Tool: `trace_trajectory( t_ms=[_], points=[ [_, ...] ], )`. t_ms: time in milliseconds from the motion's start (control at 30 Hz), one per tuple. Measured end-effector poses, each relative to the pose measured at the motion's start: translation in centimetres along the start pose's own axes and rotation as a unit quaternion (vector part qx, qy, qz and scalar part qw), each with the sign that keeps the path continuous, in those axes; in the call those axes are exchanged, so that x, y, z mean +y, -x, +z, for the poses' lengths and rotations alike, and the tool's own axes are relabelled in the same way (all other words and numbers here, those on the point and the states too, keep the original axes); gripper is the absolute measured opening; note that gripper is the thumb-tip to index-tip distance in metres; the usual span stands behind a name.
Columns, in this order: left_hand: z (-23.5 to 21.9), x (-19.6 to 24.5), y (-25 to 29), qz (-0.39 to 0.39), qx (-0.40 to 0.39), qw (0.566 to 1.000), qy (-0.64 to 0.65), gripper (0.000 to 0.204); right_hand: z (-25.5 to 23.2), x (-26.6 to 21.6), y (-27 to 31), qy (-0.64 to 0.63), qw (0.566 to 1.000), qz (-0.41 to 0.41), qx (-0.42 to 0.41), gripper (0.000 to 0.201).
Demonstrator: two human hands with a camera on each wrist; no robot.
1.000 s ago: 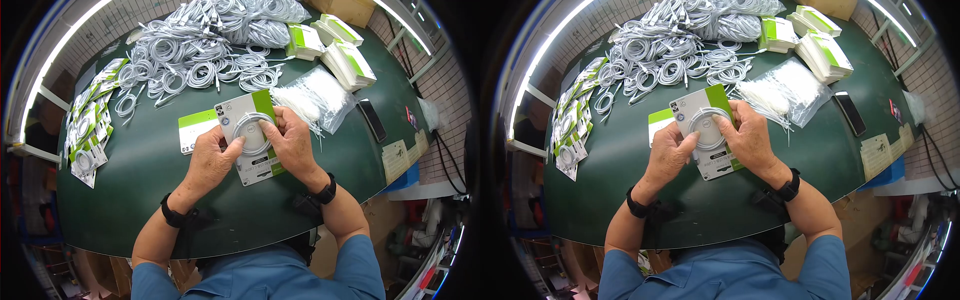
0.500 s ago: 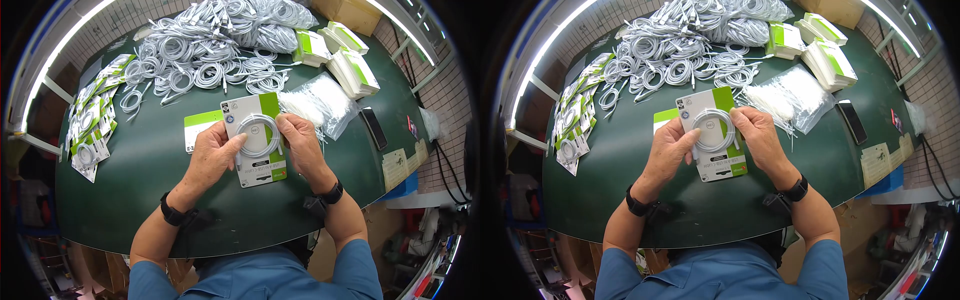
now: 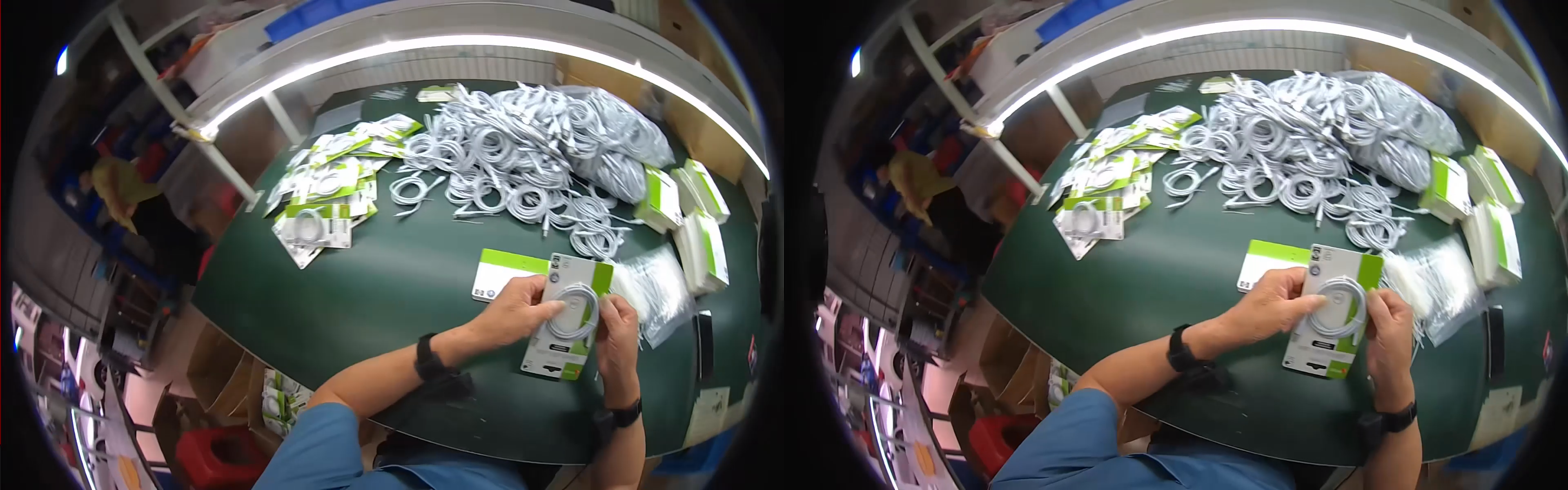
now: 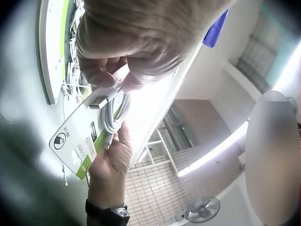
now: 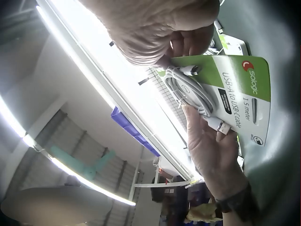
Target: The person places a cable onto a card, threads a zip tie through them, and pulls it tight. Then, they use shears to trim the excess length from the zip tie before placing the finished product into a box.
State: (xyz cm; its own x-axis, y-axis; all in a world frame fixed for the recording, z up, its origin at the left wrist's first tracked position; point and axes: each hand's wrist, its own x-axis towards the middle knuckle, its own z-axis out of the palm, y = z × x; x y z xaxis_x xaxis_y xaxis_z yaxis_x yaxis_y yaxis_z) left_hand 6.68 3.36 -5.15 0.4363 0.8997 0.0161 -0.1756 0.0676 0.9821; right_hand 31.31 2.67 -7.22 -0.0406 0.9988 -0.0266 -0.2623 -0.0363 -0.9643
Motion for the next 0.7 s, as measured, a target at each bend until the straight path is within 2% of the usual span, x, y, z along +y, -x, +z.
trace_trajectory(
  t_ms=[100, 200, 267, 367, 433, 567, 700],
  points=[
    [-0.8, 1.1, 0.5, 0.013, 0.035, 0.999, 0.010, 0.020, 1.2, -0.9, 0.3, -0.026, 0.998, -0.059, 0.015, 0.020],
    [-3.0, 2.1, 1.2, 0.016, 0.087, 0.996, 0.017, 0.020, 0.6, -1.3, 0.2, -0.008, 0.998, -0.042, 0.042, 0.021],
    [-5.3, 2.5, 2.2, 0.033, 0.123, 0.991, 0.026, 0.020, 0.3, -0.9, 0.0, 0.007, 0.999, -0.028, 0.026, 0.018],
    [-9.9, 2.5, 3.6, 0.050, 0.196, 0.978, 0.041, 0.023, 0.4, -0.8, 0.2, 0.049, 0.999, -0.014, -0.001, 0.016],
    [-12.6, 4.0, 5.0, 0.045, 0.256, 0.964, 0.057, 0.023, 0.8, -0.9, 0.2, 0.076, 0.997, -0.019, -0.018, 0.015],
    [-18.5, 7.2, 6.9, 0.084, 0.383, 0.915, 0.095, 0.019, 1.3, -1.2, 0.5, 0.095, 0.995, -0.017, -0.026, 0.013],
    [-28.2, 9.2, 7.4, 0.178, 0.417, 0.871, 0.190, 0.015, 1.3, -1.1, 0.4, 0.095, 0.995, -0.010, -0.037, 0.013]
  ],
)
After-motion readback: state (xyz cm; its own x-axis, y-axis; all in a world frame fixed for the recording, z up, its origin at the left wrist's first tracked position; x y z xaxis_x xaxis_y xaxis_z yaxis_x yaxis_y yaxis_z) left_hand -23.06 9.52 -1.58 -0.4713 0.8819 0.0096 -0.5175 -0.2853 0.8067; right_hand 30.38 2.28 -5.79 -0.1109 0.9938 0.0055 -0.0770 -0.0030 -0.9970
